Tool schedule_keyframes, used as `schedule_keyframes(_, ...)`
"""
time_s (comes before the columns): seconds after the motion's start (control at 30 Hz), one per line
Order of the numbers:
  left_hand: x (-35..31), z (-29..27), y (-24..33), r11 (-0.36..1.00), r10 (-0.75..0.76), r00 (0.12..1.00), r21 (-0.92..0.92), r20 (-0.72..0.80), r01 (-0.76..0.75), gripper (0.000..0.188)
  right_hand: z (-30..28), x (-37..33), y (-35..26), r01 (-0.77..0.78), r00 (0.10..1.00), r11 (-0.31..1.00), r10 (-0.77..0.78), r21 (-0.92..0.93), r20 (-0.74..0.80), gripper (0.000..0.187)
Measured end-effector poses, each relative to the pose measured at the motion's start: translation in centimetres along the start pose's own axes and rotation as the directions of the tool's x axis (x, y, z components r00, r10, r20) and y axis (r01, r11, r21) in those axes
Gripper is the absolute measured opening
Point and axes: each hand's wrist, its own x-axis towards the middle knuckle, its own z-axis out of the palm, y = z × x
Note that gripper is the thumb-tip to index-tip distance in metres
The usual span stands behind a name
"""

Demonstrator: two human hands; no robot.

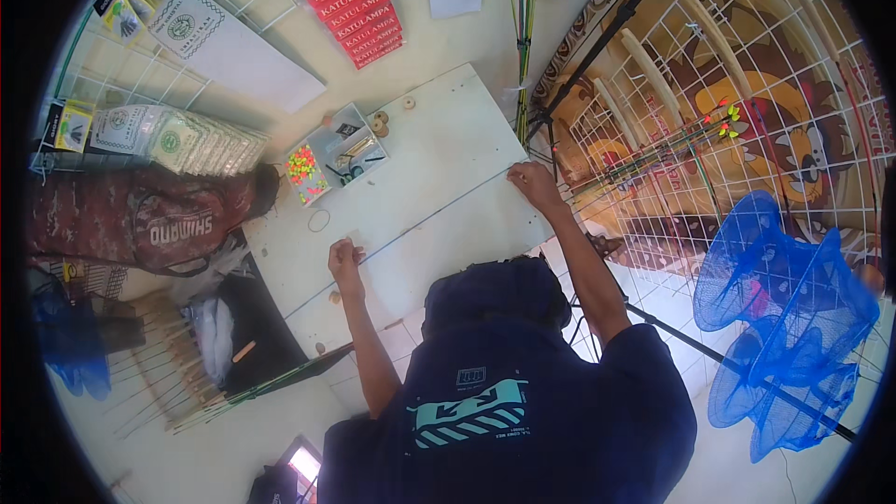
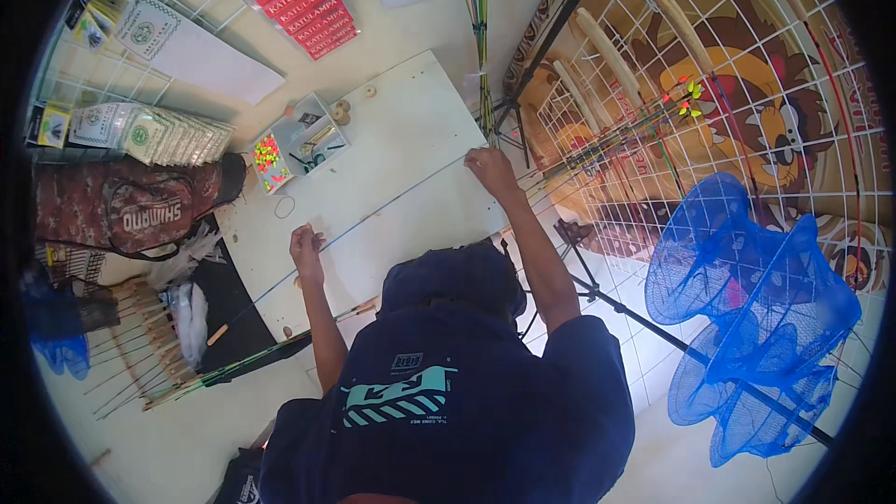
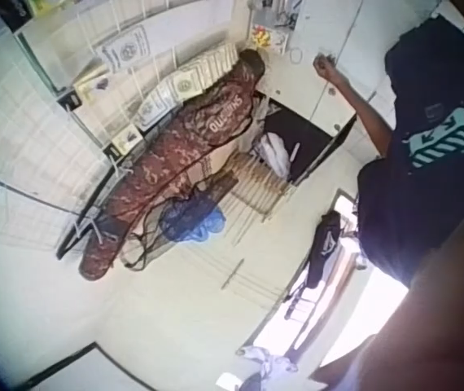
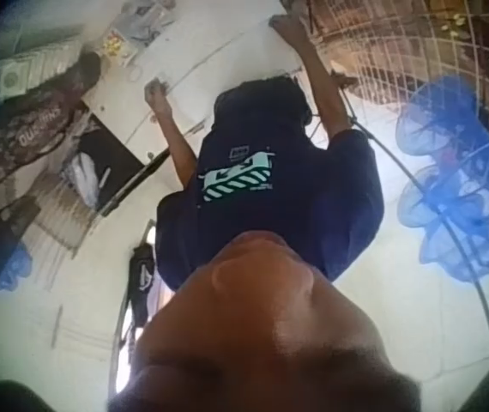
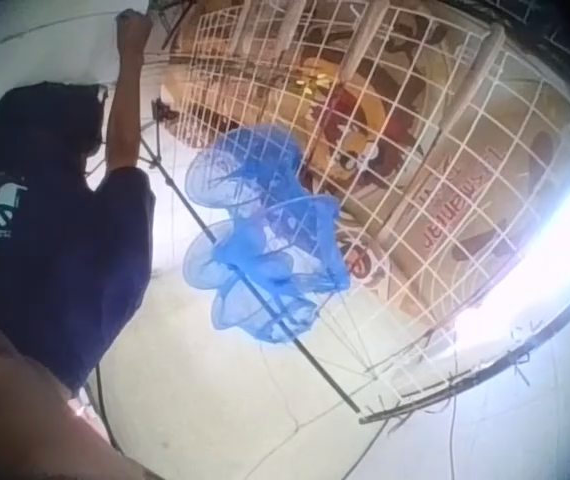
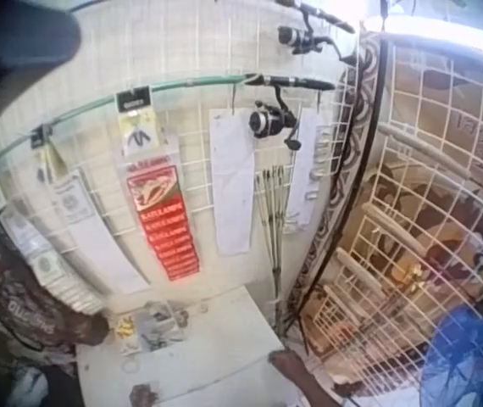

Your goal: The recorder is assembling a fishing rod by connecting its sections and securing them with a rubber band.

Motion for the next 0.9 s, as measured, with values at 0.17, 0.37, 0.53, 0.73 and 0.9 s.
schedule_keyframes(0.17, -0.8, 0.2, 0.3, 0.999, -0.016, 1.0, -0.032, -0.02, 0.016, 0.02, -0.4, 0.2, 0.5, 0.006, 1.0, 1.0, -0.007, -0.003, -0.026, 0.01)
schedule_keyframes(0.37, -1.5, -0.7, -0.3, 0.996, -0.08, 0.996, 0.022, -0.05, 0.081, 0.021, -0.9, 1.3, 0.8, 0.0, 1.0, 0.999, 0.0, -0.039, -0.003, 0.01)
schedule_keyframes(0.53, -1.8, -2.2, -1.5, 0.989, -0.12, 0.99, 0.082, -0.072, 0.125, 0.023, -0.9, 2.4, 1.6, 0.107, 0.994, 0.986, -0.105, -0.129, 0.026, 0.01)
schedule_keyframes(0.73, -2.0, -3.2, -2.4, 0.966, -0.167, 0.981, 0.182, -0.101, 0.183, 0.019, -0.4, 3.0, 2.1, 0.078, 0.994, 0.984, -0.064, -0.158, 0.091, 0.009)
schedule_keyframes(0.9, -1.7, -3.8, -2.8, 0.945, -0.193, 0.976, 0.248, -0.099, 0.212, 0.017, -0.2, 3.2, 2.4, 0.051, 0.996, 0.981, -0.035, -0.188, 0.088, 0.009)
